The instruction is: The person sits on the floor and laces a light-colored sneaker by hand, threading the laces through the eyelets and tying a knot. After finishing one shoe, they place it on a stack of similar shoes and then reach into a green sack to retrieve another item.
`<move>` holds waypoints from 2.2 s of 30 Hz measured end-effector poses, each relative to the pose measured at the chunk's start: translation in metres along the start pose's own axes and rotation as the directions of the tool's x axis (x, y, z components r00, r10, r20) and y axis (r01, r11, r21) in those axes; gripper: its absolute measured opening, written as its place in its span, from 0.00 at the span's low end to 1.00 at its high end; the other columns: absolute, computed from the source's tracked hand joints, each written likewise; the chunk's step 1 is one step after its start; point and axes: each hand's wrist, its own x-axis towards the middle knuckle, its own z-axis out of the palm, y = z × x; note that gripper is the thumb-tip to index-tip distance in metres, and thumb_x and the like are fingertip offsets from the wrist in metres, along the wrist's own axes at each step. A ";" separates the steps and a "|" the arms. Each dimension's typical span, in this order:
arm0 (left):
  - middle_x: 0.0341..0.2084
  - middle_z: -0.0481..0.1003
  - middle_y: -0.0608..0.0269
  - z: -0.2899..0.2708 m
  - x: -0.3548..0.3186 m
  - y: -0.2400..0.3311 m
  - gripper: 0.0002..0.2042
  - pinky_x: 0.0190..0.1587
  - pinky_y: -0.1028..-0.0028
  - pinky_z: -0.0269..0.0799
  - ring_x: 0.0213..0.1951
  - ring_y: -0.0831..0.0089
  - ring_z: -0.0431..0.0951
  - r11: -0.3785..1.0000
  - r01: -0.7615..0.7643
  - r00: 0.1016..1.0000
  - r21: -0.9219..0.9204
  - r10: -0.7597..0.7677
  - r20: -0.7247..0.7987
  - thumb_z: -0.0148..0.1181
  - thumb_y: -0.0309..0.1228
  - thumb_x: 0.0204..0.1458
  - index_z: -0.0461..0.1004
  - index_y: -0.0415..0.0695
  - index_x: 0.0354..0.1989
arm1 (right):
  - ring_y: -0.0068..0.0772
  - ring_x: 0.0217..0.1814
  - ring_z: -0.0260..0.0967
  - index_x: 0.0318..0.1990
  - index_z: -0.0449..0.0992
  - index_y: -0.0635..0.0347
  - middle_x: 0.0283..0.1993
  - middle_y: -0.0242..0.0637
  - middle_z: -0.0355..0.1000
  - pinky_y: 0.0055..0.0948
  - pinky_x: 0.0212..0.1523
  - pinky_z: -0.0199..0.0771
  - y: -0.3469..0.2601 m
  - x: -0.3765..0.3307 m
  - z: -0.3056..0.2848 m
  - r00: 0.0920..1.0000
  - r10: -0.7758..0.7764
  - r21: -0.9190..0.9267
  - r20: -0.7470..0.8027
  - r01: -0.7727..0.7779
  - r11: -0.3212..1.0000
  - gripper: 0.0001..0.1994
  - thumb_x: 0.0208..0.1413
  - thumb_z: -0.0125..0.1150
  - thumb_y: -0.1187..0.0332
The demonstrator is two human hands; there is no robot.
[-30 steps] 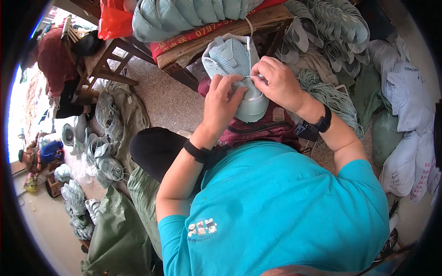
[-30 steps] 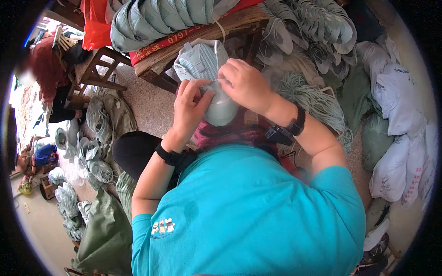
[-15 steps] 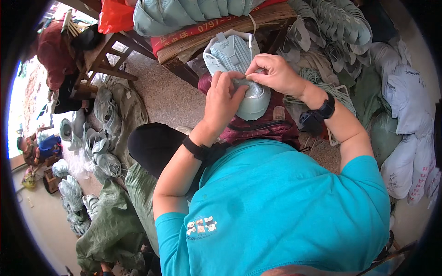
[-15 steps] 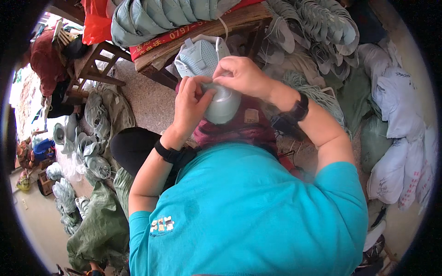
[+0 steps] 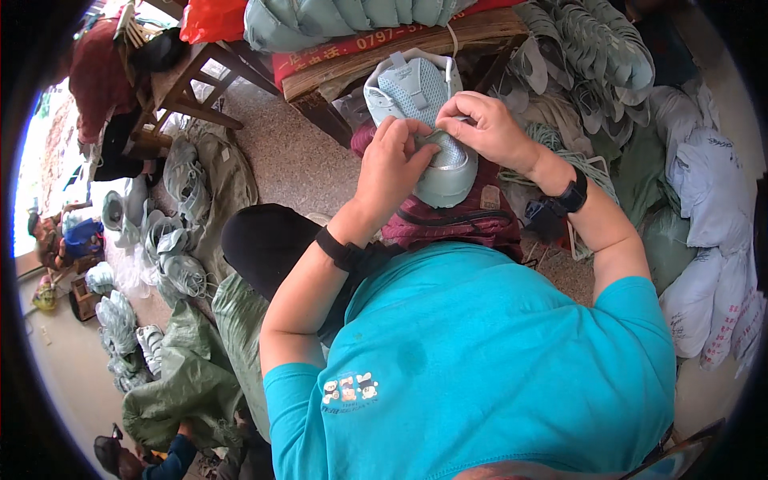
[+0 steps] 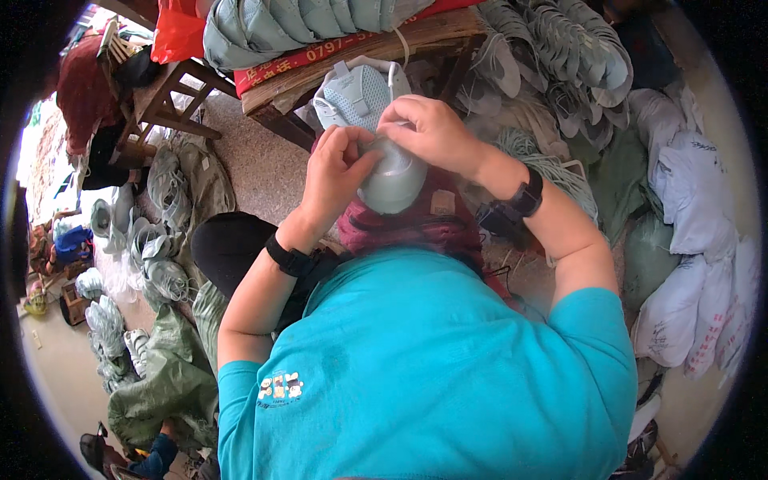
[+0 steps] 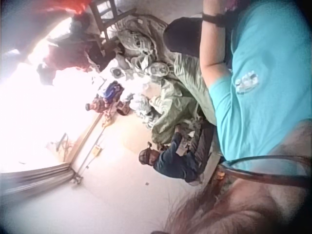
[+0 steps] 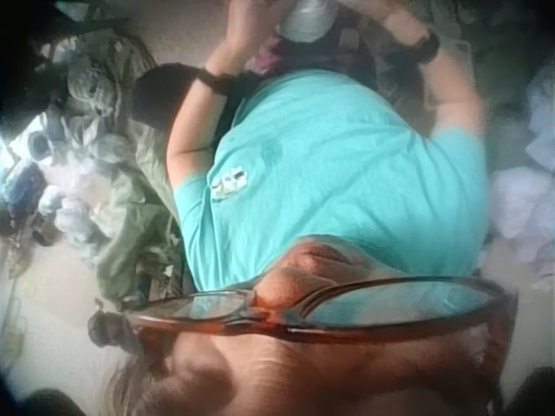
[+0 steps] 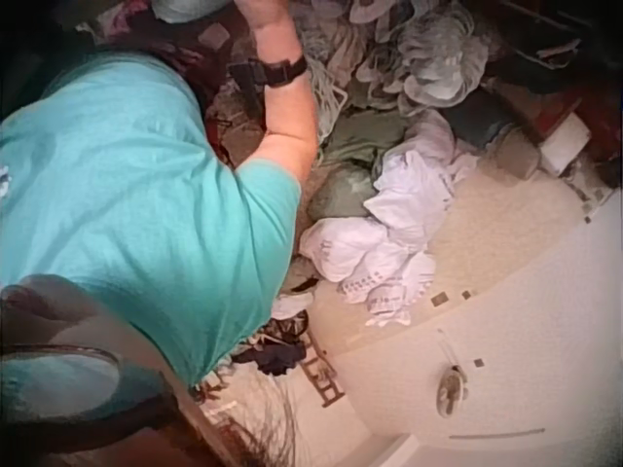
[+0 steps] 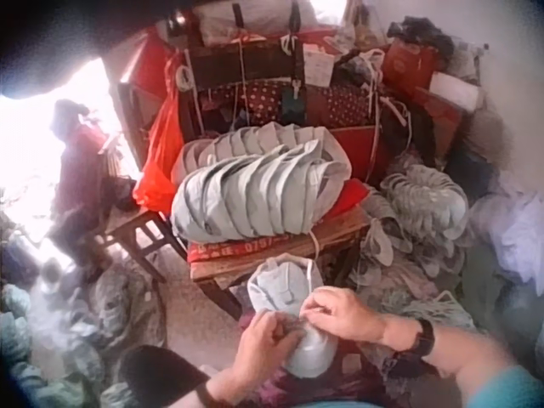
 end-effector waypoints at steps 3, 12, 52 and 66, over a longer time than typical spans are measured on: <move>0.26 0.67 0.60 0.001 0.001 -0.005 0.10 0.29 0.67 0.69 0.27 0.63 0.71 0.996 -0.087 0.994 0.030 0.089 -0.063 0.66 0.27 0.46 0.74 0.42 0.35 | 0.34 0.34 0.72 0.35 0.76 0.64 0.33 0.42 0.73 0.30 0.36 0.70 -0.001 0.001 0.000 1.000 0.010 -0.014 0.021 -0.009 1.000 0.09 0.56 0.60 0.67; 0.30 0.68 0.59 -0.043 0.000 -0.008 0.05 0.33 0.64 0.70 0.33 0.60 0.72 0.747 -0.282 0.944 0.603 0.327 0.036 0.58 0.25 0.49 0.73 0.47 0.34 | 0.15 0.35 0.63 0.41 0.73 0.64 0.33 0.24 0.68 0.19 0.36 0.65 -0.006 -0.002 -0.007 0.978 0.139 0.174 0.155 -0.165 0.971 0.07 0.61 0.58 0.69; 0.28 0.76 0.68 -0.002 -0.019 -0.015 0.10 0.31 0.83 0.66 0.27 0.85 0.69 0.794 0.401 0.913 -0.457 -0.387 0.129 0.52 0.32 0.63 0.74 0.36 0.42 | 0.19 0.14 0.50 0.41 0.73 0.64 0.24 0.28 0.64 0.20 0.14 0.48 0.343 -0.263 -0.164 0.259 0.937 0.787 -0.236 -0.515 0.340 0.10 0.60 0.48 0.68; 0.18 0.64 0.79 0.001 -0.012 -0.018 0.12 0.24 0.82 0.55 0.22 0.89 0.60 0.785 0.448 0.893 -0.428 -0.418 0.168 0.56 0.33 0.59 0.73 0.41 0.25 | 0.14 0.32 0.65 0.46 0.71 0.61 0.32 0.26 0.71 0.15 0.33 0.64 0.029 -0.019 -0.027 0.886 0.456 0.386 0.081 -0.450 0.806 0.11 0.65 0.51 0.64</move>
